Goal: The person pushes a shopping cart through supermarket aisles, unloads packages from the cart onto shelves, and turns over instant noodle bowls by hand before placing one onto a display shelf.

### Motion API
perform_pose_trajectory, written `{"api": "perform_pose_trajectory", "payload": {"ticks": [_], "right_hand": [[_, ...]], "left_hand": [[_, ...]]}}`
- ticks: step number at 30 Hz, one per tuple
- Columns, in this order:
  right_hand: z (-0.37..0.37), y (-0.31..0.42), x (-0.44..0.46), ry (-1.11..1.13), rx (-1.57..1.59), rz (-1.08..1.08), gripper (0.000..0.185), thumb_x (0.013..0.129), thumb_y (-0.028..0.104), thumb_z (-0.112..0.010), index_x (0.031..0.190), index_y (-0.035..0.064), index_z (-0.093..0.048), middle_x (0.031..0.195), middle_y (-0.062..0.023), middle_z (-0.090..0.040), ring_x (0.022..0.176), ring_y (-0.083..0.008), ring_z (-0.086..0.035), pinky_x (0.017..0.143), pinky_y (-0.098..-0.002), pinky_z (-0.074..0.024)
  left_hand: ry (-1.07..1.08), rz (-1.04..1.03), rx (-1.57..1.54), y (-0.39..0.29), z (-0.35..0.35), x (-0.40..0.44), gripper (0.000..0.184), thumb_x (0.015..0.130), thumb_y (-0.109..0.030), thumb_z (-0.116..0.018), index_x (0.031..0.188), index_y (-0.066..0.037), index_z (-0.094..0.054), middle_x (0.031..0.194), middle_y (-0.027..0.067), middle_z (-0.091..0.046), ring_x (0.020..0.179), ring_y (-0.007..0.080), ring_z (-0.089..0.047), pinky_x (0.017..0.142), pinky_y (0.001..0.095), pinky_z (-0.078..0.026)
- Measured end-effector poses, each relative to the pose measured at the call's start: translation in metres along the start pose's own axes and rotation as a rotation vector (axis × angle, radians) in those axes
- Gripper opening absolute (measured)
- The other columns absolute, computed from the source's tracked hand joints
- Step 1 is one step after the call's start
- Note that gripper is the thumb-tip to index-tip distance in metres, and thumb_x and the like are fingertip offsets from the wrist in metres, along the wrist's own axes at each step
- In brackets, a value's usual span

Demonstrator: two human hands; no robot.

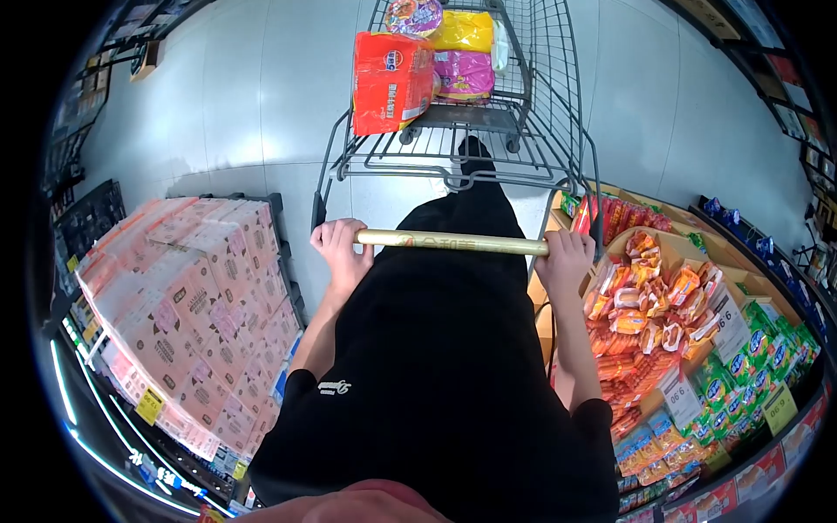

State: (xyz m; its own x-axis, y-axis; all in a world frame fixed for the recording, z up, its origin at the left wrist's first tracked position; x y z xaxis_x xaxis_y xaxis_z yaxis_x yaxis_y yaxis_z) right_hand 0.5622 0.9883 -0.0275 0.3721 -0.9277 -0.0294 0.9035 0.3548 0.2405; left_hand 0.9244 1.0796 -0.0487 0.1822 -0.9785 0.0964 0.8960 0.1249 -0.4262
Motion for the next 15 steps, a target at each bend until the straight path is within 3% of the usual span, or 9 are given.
{"api": "perform_pose_trajectory", "payload": {"ticks": [7,15], "right_hand": [[-0.003,-0.008,0.034,-0.101,-0.038,0.028,0.017,0.063,0.005,-0.064,0.079,0.0092,-0.061,0.074,-0.0046,-0.059,0.075,-0.0237,-0.058,0.084,-0.0396,-0.0422],[-0.001,-0.050,0.158,-0.216,-0.054,0.065,0.018,0.063,0.005,-0.064,0.080,0.0103,-0.062,0.075,-0.0034,-0.060,0.076,-0.0235,-0.059,0.087,-0.0389,-0.0423]], "left_hand": [[-0.039,-0.065,0.027,0.005,-0.007,0.043,0.025,0.066,-0.007,-0.070,0.088,-0.014,-0.059,0.089,-0.0015,-0.061,0.091,0.0191,-0.055,0.092,0.0382,-0.029],[-0.106,-0.151,0.038,0.007,-0.032,0.177,0.025,0.068,-0.007,-0.070,0.089,-0.014,-0.060,0.090,-0.0004,-0.062,0.093,0.0200,-0.055,0.092,0.0388,-0.030]]}}
Point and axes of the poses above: each hand's wrist, its own x-axis towards the middle knuckle, its own z-axis out of the back of the hand, y = z × x, the point moved 2 cm from there along x, towards the middle knuckle
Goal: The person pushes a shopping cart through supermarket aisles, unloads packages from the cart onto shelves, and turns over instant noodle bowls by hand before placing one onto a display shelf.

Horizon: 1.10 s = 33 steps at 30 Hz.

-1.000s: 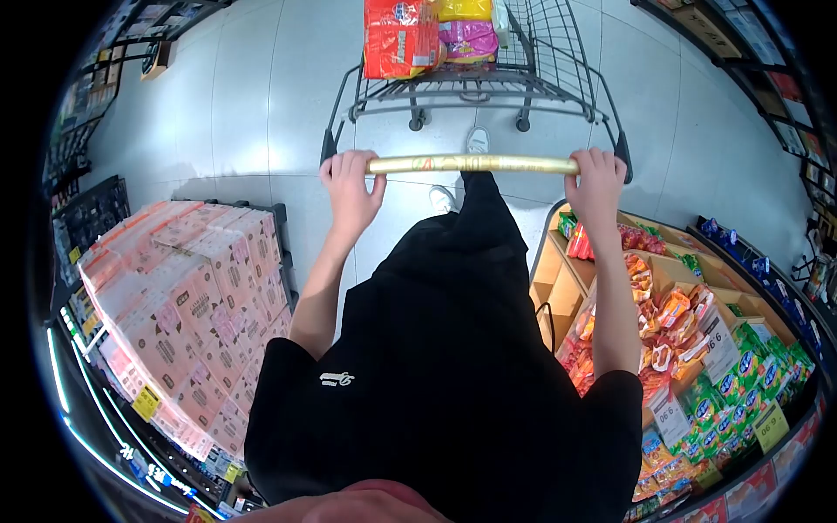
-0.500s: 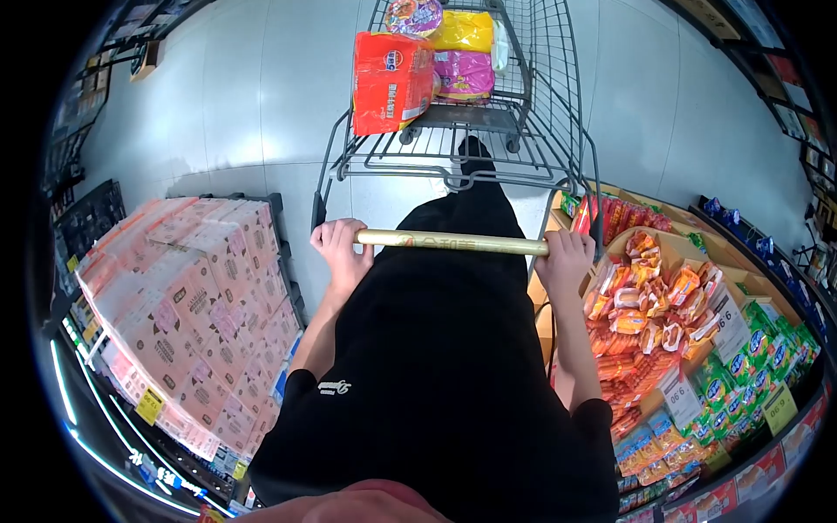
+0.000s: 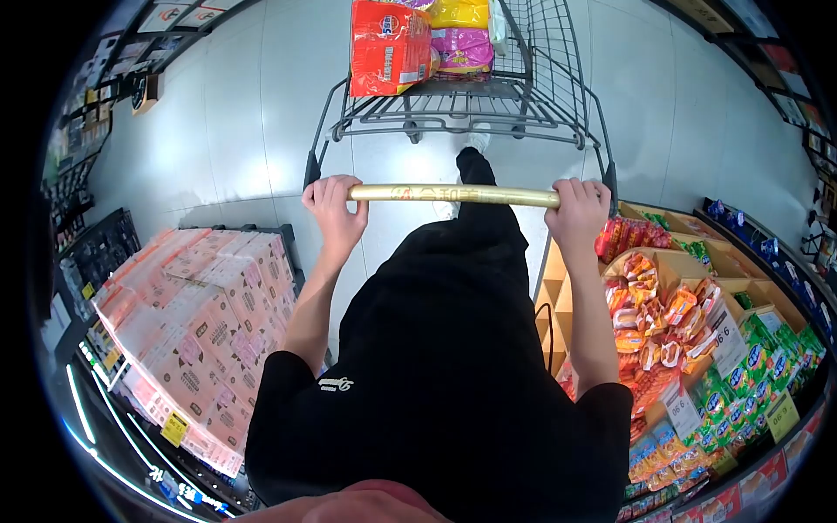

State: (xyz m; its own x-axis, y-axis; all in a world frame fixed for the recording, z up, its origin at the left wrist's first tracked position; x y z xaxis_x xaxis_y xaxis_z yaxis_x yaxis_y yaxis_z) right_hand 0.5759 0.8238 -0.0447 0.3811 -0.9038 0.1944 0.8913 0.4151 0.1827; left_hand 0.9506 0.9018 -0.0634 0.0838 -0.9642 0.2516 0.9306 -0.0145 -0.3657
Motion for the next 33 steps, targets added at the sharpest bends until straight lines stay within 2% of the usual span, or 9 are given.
{"api": "perform_pose_trajectory", "payload": {"ticks": [3,7,10,14,17,21,26,30,33], "right_hand": [[-0.008,-0.025,0.059,0.002,-0.005,0.017,0.022,0.065,0.005,-0.065,0.086,0.0108,-0.062,0.080,-0.0030,-0.060,0.081,-0.0229,-0.059,0.089,-0.0394,-0.0413],[-0.017,-0.061,0.142,-0.052,-0.066,0.049,0.036,0.066,0.005,-0.067,0.101,0.0115,-0.063,0.095,-0.0043,-0.061,0.095,-0.0233,-0.058,0.093,-0.0418,-0.0398],[-0.018,-0.084,0.192,-0.054,-0.045,0.087,0.060,0.067,0.007,-0.073,0.124,0.0124,-0.056,0.117,-0.0083,-0.056,0.114,-0.0263,-0.053,0.103,-0.0471,-0.0363],[-0.027,-0.110,0.254,-0.020,-0.131,0.042,0.074,0.070,0.012,-0.075,0.137,0.0131,-0.044,0.128,-0.0091,-0.052,0.128,-0.0272,-0.047,0.114,-0.0532,-0.0288],[-0.042,-0.138,0.309,-0.110,-0.179,0.049,0.076,0.071,0.014,-0.075,0.139,0.0122,-0.043,0.133,-0.0103,-0.050,0.132,-0.0275,-0.044,0.114,-0.0544,-0.0277],[-0.067,-0.161,0.385,-0.003,-0.190,-0.157,0.080,0.070,0.022,-0.074,0.142,0.0097,-0.041,0.142,-0.0129,-0.043,0.140,-0.0301,-0.034,0.117,-0.0582,-0.0212],[-0.082,-0.188,0.471,0.157,-0.170,-0.271,0.088,0.072,0.024,-0.073,0.147,0.0092,-0.030,0.150,-0.0135,-0.032,0.146,-0.0316,-0.021,0.119,-0.0573,-0.0148],[-0.096,-0.205,0.527,0.147,-0.154,-0.304,0.093,0.070,0.022,-0.074,0.148,0.0074,-0.028,0.150,-0.0167,-0.030,0.147,-0.0348,-0.018,0.120,-0.0563,-0.0093],[-0.102,-0.212,0.569,0.122,-0.130,-0.343,0.095,0.068,0.021,-0.074,0.148,0.0065,-0.027,0.153,-0.0196,-0.026,0.148,-0.0374,-0.015,0.121,-0.0562,-0.0081]], "left_hand": [[-0.013,-0.035,-0.001,0.007,-0.015,0.066,0.023,0.069,-0.007,-0.070,0.088,-0.014,-0.060,0.090,-0.0006,-0.063,0.094,0.0203,-0.055,0.091,0.0391,-0.031],[-0.007,-0.106,-0.032,0.014,-0.031,0.156,0.042,0.070,-0.008,-0.071,0.111,-0.011,-0.059,0.112,0.0064,-0.059,0.109,0.0272,-0.050,0.098,0.0439,-0.032],[0.007,-0.154,-0.007,0.024,-0.049,0.219,0.056,0.072,-0.008,-0.071,0.125,-0.011,-0.053,0.125,0.0085,-0.054,0.118,0.0308,-0.046,0.104,0.0452,-0.031],[-0.056,-0.209,0.071,0.027,-0.065,0.298,0.062,0.072,-0.010,-0.072,0.131,-0.011,-0.051,0.130,0.0084,-0.053,0.120,0.0315,-0.044,0.107,0.0466,-0.032],[-0.058,-0.244,0.183,0.033,-0.078,0.354,0.069,0.074,-0.016,-0.074,0.137,-0.010,-0.047,0.135,0.0089,-0.051,0.126,0.0322,-0.043,0.110,0.0485,-0.030],[0.036,-0.238,0.202,0.054,-0.119,0.427,0.074,0.077,-0.025,-0.075,0.142,-0.010,-0.041,0.144,0.0125,-0.043,0.133,0.0345,-0.037,0.113,0.0516,-0.028],[0.234,-0.028,0.145,0.064,-0.154,0.524,0.094,0.075,-0.038,-0.078,0.149,-0.009,-0.028,0.156,0.0222,-0.019,0.142,0.0428,-0.018,0.116,0.0524,-0.021],[0.218,-0.103,0.124,0.081,-0.181,0.591,0.102,0.070,-0.038,-0.082,0.148,-0.008,-0.024,0.156,0.0281,-0.008,0.142,0.0467,-0.011,0.117,0.0531,-0.018],[0.216,-0.078,0.067,0.083,-0.192,0.639,0.096,0.069,-0.034,-0.082,0.143,-0.006,-0.029,0.154,0.0283,-0.012,0.141,0.0457,-0.011,0.116,0.0526,-0.023]]}}
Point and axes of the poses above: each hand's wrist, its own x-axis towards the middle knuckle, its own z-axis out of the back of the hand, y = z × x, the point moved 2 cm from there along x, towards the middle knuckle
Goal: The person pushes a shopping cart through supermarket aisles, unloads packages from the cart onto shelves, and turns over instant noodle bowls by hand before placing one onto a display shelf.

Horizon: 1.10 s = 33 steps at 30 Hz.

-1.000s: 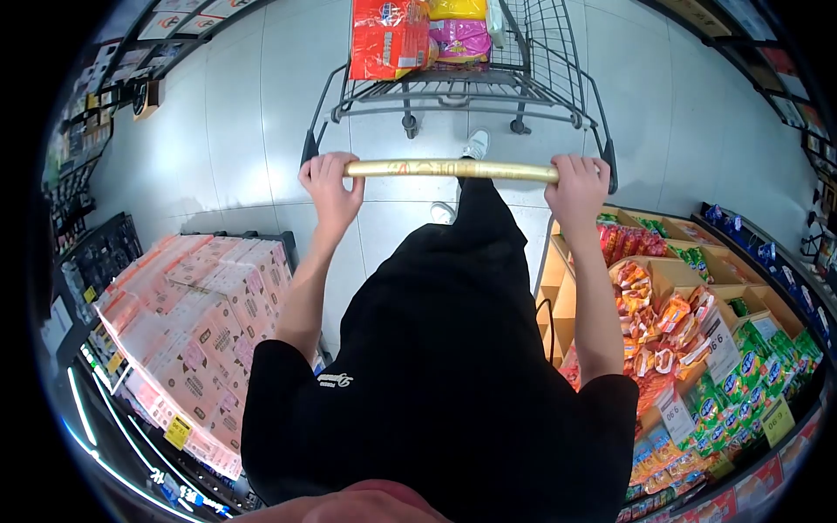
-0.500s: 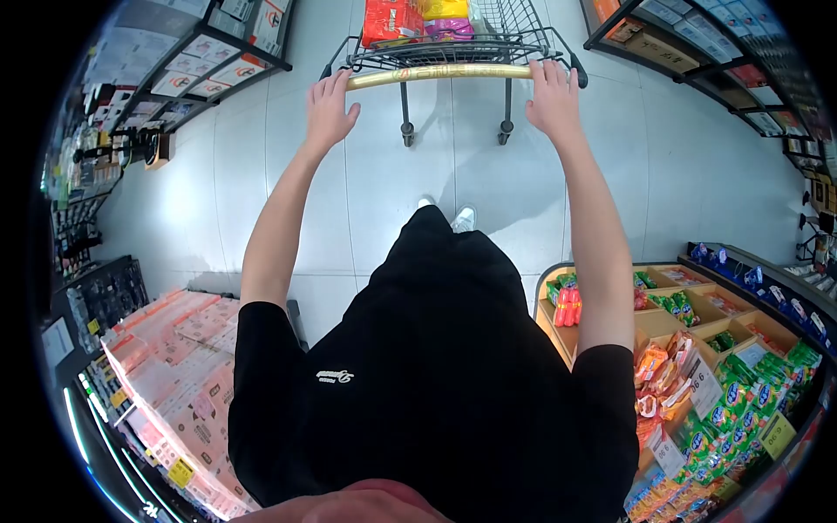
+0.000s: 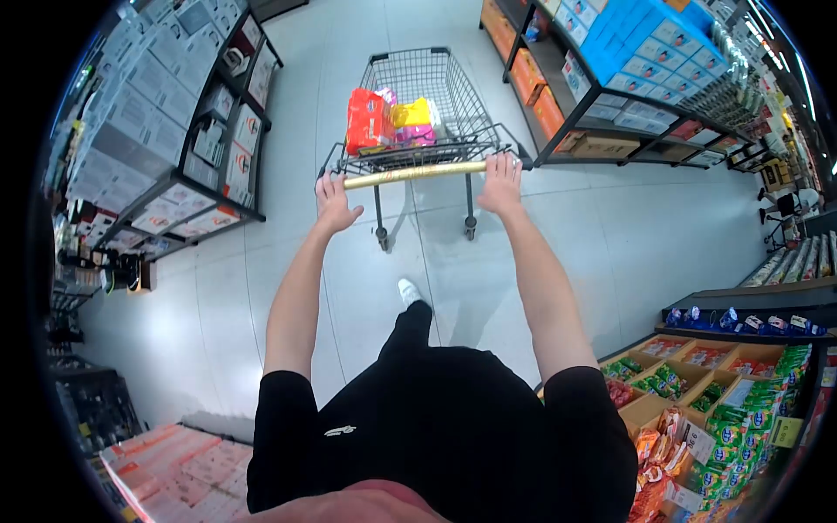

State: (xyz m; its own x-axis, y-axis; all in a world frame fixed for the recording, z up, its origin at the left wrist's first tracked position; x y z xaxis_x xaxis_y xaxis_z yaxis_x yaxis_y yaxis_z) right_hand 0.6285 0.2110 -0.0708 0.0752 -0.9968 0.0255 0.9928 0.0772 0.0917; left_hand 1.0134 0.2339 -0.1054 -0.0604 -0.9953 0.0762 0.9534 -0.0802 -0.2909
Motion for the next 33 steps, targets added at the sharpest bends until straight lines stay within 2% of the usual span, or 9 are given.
{"api": "perform_pose_trajectory", "payload": {"ticks": [5,11,15,19,25,27,28,31,33], "right_hand": [[-0.015,0.000,0.072,-0.039,0.018,-0.015,0.096,0.068,0.022,-0.075,0.148,0.0054,-0.027,0.155,-0.0208,-0.023,0.148,-0.0377,-0.013,0.121,-0.0563,-0.0070],[-0.020,0.003,0.134,-0.045,0.045,-0.025,0.094,0.067,0.021,-0.075,0.147,0.0044,-0.028,0.150,-0.0208,-0.030,0.147,-0.0384,-0.016,0.120,-0.0583,-0.0086],[-0.021,0.001,0.175,-0.070,0.036,-0.055,0.093,0.067,0.021,-0.075,0.146,0.0047,-0.030,0.147,-0.0209,-0.032,0.145,-0.0385,-0.019,0.119,-0.0592,-0.0089],[-0.029,-0.005,0.220,-0.258,-0.084,0.058,0.067,0.061,0.018,-0.074,0.123,0.0059,-0.052,0.114,-0.0149,-0.051,0.123,-0.0353,-0.043,0.117,-0.0596,-0.0155],[-0.001,-0.018,0.317,-0.086,0.047,0.115,0.046,0.063,0.020,-0.075,0.107,0.0131,-0.061,0.103,-0.0118,-0.061,0.106,-0.0308,-0.056,0.110,-0.0510,-0.0320],[0.002,-0.021,0.357,0.210,0.038,0.017,0.029,0.067,0.022,-0.073,0.095,0.0122,-0.070,0.096,-0.0112,-0.070,0.098,-0.0279,-0.066,0.100,-0.0432,-0.0445],[0.005,-0.019,0.370,0.207,0.055,0.026,0.029,0.067,0.022,-0.073,0.095,0.0122,-0.070,0.096,-0.0112,-0.070,0.098,-0.0279,-0.066,0.100,-0.0432,-0.0445],[0.020,-0.024,0.413,0.343,0.003,0.101,0.021,0.072,0.024,-0.071,0.088,0.0111,-0.076,0.090,-0.0080,-0.075,0.086,-0.0248,-0.072,0.074,-0.0359,-0.0556],[0.035,-0.025,0.438,0.515,0.060,0.078,0.021,0.072,0.024,-0.071,0.088,0.0108,-0.076,0.085,-0.0066,-0.074,0.080,-0.0230,-0.072,0.074,-0.0348,-0.0559]], "left_hand": [[-0.057,0.070,-0.073,0.009,-0.003,0.078,0.083,0.071,-0.029,-0.080,0.138,-0.010,-0.035,0.151,0.0209,-0.022,0.142,0.0413,-0.016,0.111,0.0551,-0.030],[-0.187,-0.004,0.140,0.024,0.006,0.151,0.057,0.071,-0.028,-0.076,0.121,-0.010,-0.054,0.120,0.0123,-0.053,0.126,0.0325,-0.041,0.106,0.0606,-0.028],[-0.209,-0.021,0.137,0.019,0.012,0.183,0.051,0.070,-0.021,-0.075,0.115,-0.008,-0.055,0.115,0.0135,-0.051,0.117,0.0330,-0.045,0.106,0.0599,-0.027],[-0.229,-0.042,0.129,0.031,0.006,0.227,0.048,0.071,-0.023,-0.076,0.112,-0.008,-0.056,0.112,0.0128,-0.052,0.115,0.0332,-0.046,0.103,0.0582,-0.030],[-0.145,0.027,0.218,0.036,0.009,0.315,0.037,0.078,-0.027,-0.072,0.107,-0.009,-0.060,0.110,0.0094,-0.056,0.114,0.0297,-0.048,0.100,0.0560,-0.032],[-0.065,0.062,0.257,0.041,0.007,0.344,0.038,0.078,-0.032,-0.072,0.109,-0.011,-0.063,0.112,0.0076,-0.060,0.115,0.0280,-0.049,0.102,0.0567,-0.031],[-0.068,0.067,0.275,0.042,0.009,0.354,0.038,0.078,-0.032,-0.072,0.109,-0.011,-0.063,0.112,0.0076,-0.060,0.115,0.0280,-0.049,0.102,0.0567,-0.031],[0.194,0.150,0.292,0.035,0.023,0.398,0.036,0.080,-0.033,-0.065,0.107,-0.009,-0.069,0.113,0.0120,-0.067,0.119,0.0267,-0.052,0.110,0.0601,-0.023],[0.281,0.162,0.331,0.031,0.031,0.423,0.035,0.081,-0.034,-0.063,0.105,-0.010,-0.071,0.108,0.0120,-0.069,0.117,0.0268,-0.055,0.111,0.0607,-0.022]]}}
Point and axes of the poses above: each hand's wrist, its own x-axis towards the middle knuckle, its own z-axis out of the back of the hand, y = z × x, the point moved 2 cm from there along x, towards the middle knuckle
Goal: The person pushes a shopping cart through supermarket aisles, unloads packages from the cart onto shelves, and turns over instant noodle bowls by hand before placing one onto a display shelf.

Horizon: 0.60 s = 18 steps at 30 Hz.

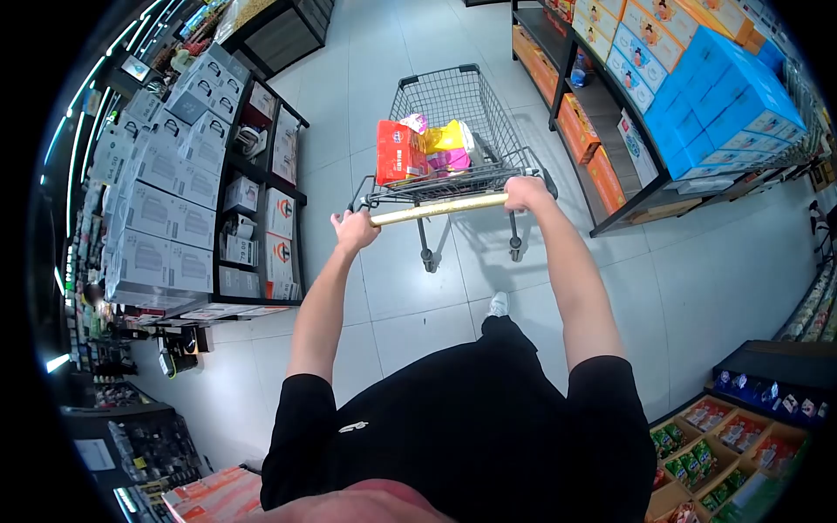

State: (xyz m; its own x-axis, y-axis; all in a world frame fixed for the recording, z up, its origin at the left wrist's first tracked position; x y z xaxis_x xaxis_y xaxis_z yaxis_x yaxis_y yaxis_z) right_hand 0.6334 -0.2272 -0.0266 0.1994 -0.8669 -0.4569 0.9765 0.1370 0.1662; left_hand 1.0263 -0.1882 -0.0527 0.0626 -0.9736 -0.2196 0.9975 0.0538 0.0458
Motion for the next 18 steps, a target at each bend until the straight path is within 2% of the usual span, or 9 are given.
{"api": "perform_pose_trajectory", "payload": {"ticks": [2,3,6,9,11,12,13,15,18], "right_hand": [[0.005,-0.005,0.024,0.209,0.034,-0.029,0.020,0.073,0.023,-0.070,0.088,0.0108,-0.075,0.075,-0.0032,-0.072,0.066,-0.0173,-0.070,0.071,-0.0317,-0.0561],[0.004,-0.007,0.037,0.242,0.022,-0.019,0.023,0.074,0.019,-0.064,0.092,0.0098,-0.076,0.083,-0.0078,-0.074,0.077,-0.0230,-0.072,0.076,-0.0357,-0.0564],[0.014,-0.016,0.046,0.032,-0.035,0.092,0.035,0.070,0.013,-0.058,0.101,0.0095,-0.075,0.103,-0.0173,-0.071,0.100,-0.0354,-0.067,0.089,-0.0444,-0.0532],[0.021,-0.027,0.063,0.066,-0.031,0.085,0.035,0.071,0.014,-0.059,0.102,0.0105,-0.075,0.102,-0.0162,-0.072,0.099,-0.0347,-0.068,0.089,-0.0430,-0.0534],[0.028,-0.033,0.074,0.112,-0.058,0.081,0.035,0.071,0.014,-0.060,0.102,0.0109,-0.075,0.103,-0.0156,-0.072,0.099,-0.0342,-0.068,0.088,-0.0424,-0.0536],[0.032,-0.034,0.075,0.115,-0.045,0.089,0.034,0.071,0.014,-0.061,0.101,0.0111,-0.075,0.103,-0.0157,-0.072,0.098,-0.0339,-0.068,0.087,-0.0425,-0.0538],[0.035,-0.038,0.078,0.114,-0.034,0.091,0.033,0.070,0.014,-0.062,0.100,0.0112,-0.076,0.103,-0.0158,-0.072,0.098,-0.0337,-0.068,0.086,-0.0426,-0.0540],[0.039,-0.043,0.086,0.083,-0.024,0.109,0.030,0.070,0.014,-0.063,0.097,0.0121,-0.076,0.099,-0.0151,-0.072,0.095,-0.0335,-0.069,0.084,-0.0434,-0.0543],[0.056,-0.047,0.103,-0.015,-0.044,0.155,0.025,0.069,0.015,-0.064,0.091,0.0145,-0.076,0.087,-0.0126,-0.073,0.087,-0.0327,-0.070,0.081,-0.0436,-0.0548]], "left_hand": [[0.114,-0.053,0.077,-0.002,0.007,0.021,0.033,0.083,-0.036,-0.060,0.097,-0.011,-0.075,0.094,0.0115,-0.073,0.111,0.0284,-0.063,0.113,0.0621,-0.019],[0.104,-0.110,0.112,-0.003,0.010,0.029,0.031,0.083,-0.037,-0.060,0.093,-0.011,-0.075,0.090,0.0110,-0.073,0.101,0.0281,-0.067,0.113,0.0590,-0.022],[0.222,-0.247,0.126,-0.002,0.013,0.059,0.031,0.084,-0.037,-0.060,0.089,-0.010,-0.074,0.087,0.0110,-0.073,0.090,0.0271,-0.070,0.112,0.0540,-0.026],[0.274,-0.285,0.126,-0.026,0.022,0.072,0.028,0.082,-0.036,-0.061,0.085,-0.011,-0.072,0.082,0.0108,-0.072,0.085,0.0279,-0.070,0.112,0.0479,-0.030],[0.125,-0.511,0.053,-0.040,0.014,0.086,0.023,0.080,-0.033,-0.062,0.081,-0.011,-0.070,0.077,0.0111,-0.071,0.083,0.0299,-0.069,0.110,0.0431,-0.034],[-0.028,-0.571,-0.039,-0.038,0.002,0.092,0.019,0.079,-0.029,-0.062,0.077,-0.011,-0.068,0.073,0.0124,-0.069,0.079,0.0327,-0.068,0.097,0.0419,-0.047],[0.085,-0.427,-0.047,-0.045,0.016,0.091,0.017,0.078,-0.027,-0.062,0.078,-0.011,-0.068,0.073,0.0143,-0.069,0.076,0.0347,-0.068,0.078,0.0451,-0.054],[0.150,-0.390,-0.062,-0.050,0.025,0.100,0.019,0.079,-0.028,-0.065,0.078,-0.009,-0.068,0.073,0.0139,-0.068,0.071,0.0370,-0.066,0.064,0.0467,-0.054],[0.103,-0.367,-0.067,-0.054,0.032,0.121,0.017,0.077,-0.026,-0.063,0.077,-0.009,-0.067,0.074,0.0145,-0.068,0.069,0.0367,-0.066,0.065,0.0467,-0.054]]}}
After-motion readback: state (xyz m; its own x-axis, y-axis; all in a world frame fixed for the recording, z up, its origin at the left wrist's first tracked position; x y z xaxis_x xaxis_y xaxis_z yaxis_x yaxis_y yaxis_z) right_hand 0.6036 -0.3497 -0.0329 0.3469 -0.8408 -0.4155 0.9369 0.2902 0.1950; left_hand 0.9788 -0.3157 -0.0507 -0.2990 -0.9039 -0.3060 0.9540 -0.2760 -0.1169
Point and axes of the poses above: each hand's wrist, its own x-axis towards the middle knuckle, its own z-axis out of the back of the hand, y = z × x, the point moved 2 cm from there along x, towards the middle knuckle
